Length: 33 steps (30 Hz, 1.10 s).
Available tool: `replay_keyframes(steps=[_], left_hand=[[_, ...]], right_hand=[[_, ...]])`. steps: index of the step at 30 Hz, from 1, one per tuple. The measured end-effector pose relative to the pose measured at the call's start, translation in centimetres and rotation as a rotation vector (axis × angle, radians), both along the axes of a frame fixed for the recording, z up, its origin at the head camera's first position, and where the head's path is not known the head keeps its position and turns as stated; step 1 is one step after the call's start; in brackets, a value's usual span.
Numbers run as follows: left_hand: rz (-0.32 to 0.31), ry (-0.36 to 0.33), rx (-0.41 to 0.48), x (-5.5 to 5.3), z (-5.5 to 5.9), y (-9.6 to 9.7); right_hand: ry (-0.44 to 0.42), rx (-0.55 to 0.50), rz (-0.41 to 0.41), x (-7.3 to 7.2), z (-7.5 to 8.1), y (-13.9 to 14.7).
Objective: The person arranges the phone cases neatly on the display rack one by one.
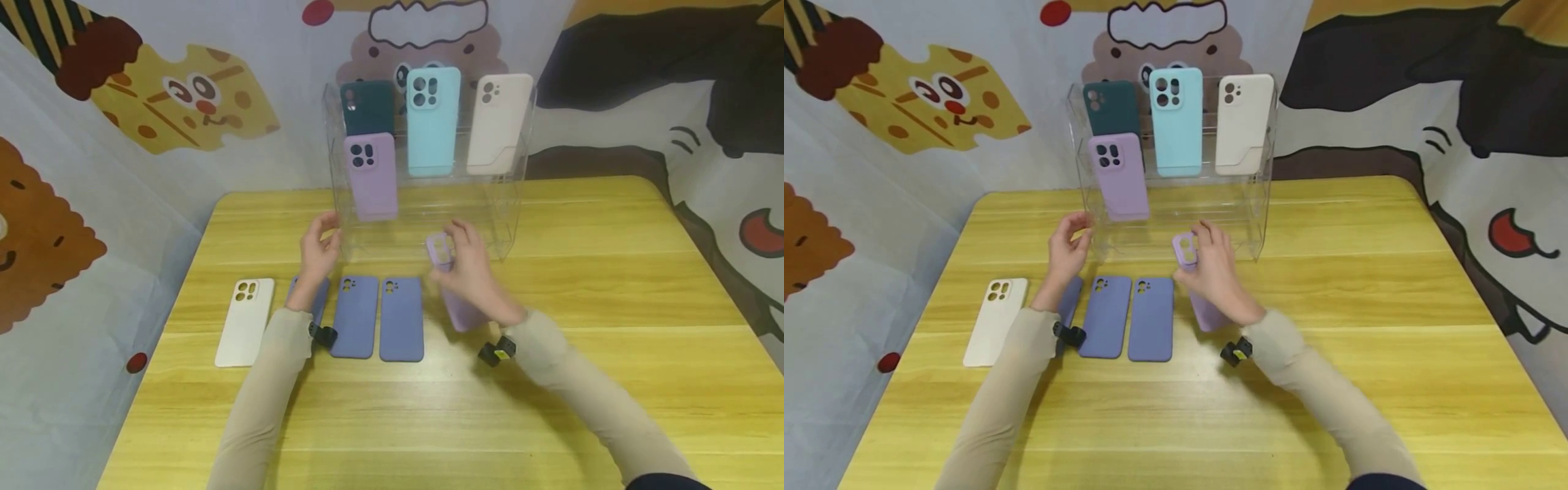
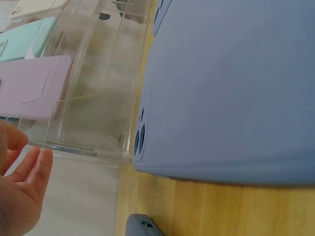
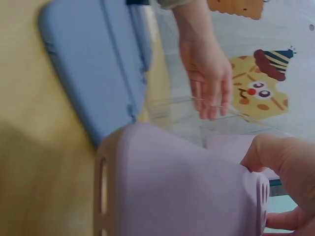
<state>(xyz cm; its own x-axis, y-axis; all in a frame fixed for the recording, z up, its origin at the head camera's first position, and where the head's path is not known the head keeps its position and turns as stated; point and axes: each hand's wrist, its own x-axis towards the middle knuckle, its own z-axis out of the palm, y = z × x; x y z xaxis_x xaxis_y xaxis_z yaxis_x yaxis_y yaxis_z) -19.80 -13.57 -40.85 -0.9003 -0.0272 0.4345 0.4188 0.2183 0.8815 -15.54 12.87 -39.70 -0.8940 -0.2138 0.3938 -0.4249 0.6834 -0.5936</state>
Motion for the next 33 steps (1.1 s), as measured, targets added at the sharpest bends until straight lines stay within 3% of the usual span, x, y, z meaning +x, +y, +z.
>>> replay_keyframes(steps=[6,16,24,33], left_hand=[[-0.001,0.000,-0.003,0.0,-0.1,-0.1],[-0.006,0.003,-0.006,0.0,0.0,-0.2],[0.005,0.014,-0.020,-0.1,-0.1,-0.2],[0.004,0.041,-0.030,-0.1,-0.1,-0.1]], right_hand=[[0.127,-0.061,0.026,-1.9,1.8,-0.5],[0.234,-0.120,-0.019,-5.2,4.7,-2.2],[0.413,-0.209,-0.107,-8.4,7.1,-3.9],[0.511,-0.268,-0.199,-11.7,7.9,-4.7]])
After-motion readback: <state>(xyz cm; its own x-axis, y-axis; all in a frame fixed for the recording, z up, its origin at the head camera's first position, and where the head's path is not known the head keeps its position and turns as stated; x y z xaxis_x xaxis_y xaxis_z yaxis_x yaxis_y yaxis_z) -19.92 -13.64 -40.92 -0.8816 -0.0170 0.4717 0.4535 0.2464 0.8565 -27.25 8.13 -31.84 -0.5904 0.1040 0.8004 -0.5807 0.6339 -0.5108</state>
